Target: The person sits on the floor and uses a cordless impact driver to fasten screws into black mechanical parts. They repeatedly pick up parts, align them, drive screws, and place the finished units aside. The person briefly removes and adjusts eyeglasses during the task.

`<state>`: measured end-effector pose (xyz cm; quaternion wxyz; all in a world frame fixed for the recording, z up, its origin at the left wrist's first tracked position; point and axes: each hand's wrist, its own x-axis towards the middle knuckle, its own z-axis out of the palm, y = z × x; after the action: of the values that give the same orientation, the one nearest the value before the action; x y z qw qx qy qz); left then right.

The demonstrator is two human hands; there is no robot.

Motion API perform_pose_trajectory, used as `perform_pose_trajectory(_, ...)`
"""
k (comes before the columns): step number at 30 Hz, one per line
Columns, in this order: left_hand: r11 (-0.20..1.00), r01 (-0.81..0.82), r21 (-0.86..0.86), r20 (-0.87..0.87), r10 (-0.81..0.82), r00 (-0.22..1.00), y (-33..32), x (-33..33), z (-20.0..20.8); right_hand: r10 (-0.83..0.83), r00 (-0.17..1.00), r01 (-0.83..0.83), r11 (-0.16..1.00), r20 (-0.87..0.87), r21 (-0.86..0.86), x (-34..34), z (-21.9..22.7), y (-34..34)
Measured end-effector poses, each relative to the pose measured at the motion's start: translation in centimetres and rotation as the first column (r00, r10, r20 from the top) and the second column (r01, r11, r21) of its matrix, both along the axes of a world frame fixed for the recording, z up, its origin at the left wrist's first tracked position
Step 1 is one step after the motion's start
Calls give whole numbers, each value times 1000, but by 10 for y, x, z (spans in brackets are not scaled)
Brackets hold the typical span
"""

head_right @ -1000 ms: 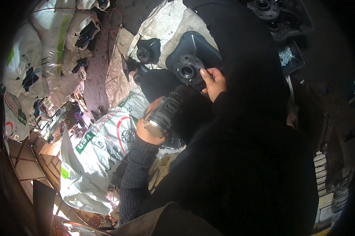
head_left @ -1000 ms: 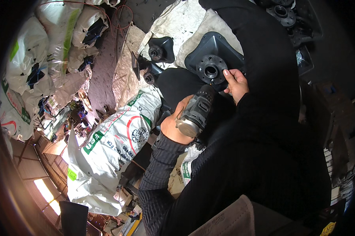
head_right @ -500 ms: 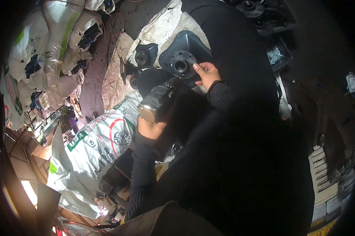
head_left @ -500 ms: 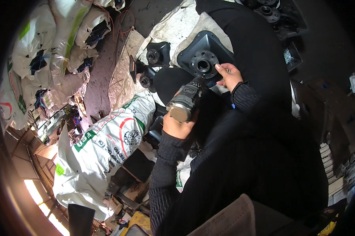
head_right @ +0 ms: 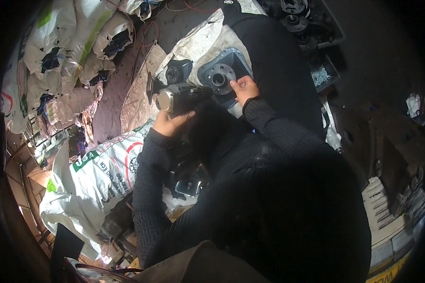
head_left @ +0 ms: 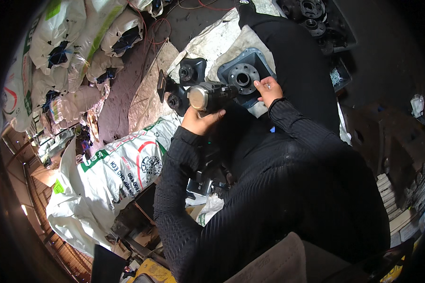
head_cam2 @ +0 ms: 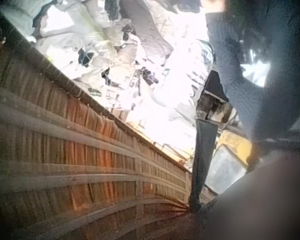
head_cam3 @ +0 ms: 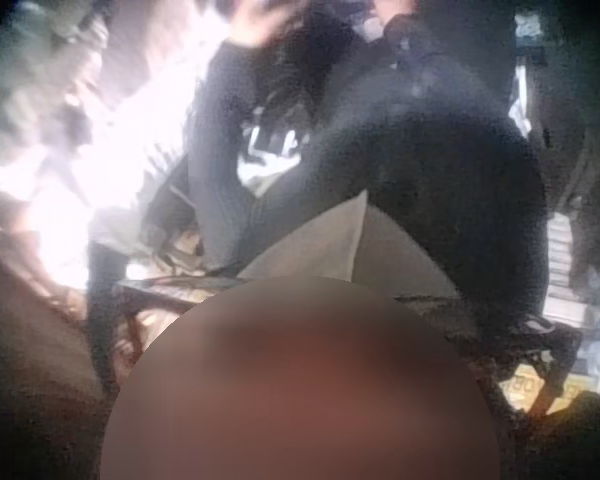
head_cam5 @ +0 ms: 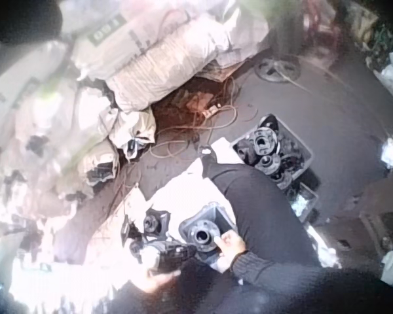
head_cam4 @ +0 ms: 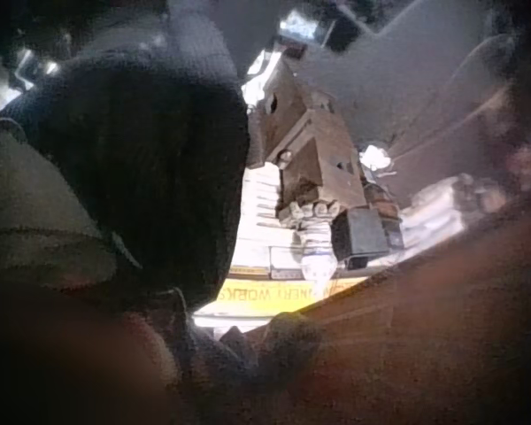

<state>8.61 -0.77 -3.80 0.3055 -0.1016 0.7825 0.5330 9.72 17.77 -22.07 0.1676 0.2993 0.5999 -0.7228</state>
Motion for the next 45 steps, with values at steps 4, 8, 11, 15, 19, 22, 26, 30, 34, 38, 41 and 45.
perform_pose_trajectory(4,974,117,-196,-185,-154,971,7,8,13,53,998,-54,998,45,37,-1,-3,0)
perform_pose_trajectory(8,843,356,-404,-369,-506,779,0,16,39,-66,997,66,998,25,22,0,2,2)
perform_pose_trajectory(11,872,292,-393,-449,-459,767,-6,19,43,-92,970,150,955,223,-257,5,16,13)
perform_pose_trajectory(15,842,277,-463,-484,-502,717,-5,40,31,13,980,144,638,199,-756,27,42,50)
perform_pose_trajectory(19,932,204,-299,-377,-312,872,-1,64,20,156,982,15,512,110,-859,19,52,57)
perform_pose_trajectory(22,857,286,-428,-365,-454,813,-1,64,23,200,972,-2,521,120,-854,13,55,52)
perform_pose_trajectory(26,853,310,-421,-345,-466,814,3,52,27,281,953,-80,593,113,-801,12,53,49)
perform_pose_trajectory(30,811,359,-461,-307,-526,794,9,47,25,337,941,-189,614,38,-766,12,51,49)
perform_pose_trajectory(34,799,372,-472,-325,-550,769,6,43,24,319,947,-181,643,46,-744,10,53,50)
perform_pose_trajectory(38,790,355,-499,-303,-543,783,-5,45,33,312,950,-226,673,-6,-705,10,57,50)
perform_pose_trajectory(41,865,283,-415,-274,-416,867,-11,49,38,319,947,-205,687,37,-697,10,58,49)
perform_pose_trajectory(45,825,363,-433,-329,-519,789,-16,48,37,350,937,-241,657,7,-715,9,53,49)
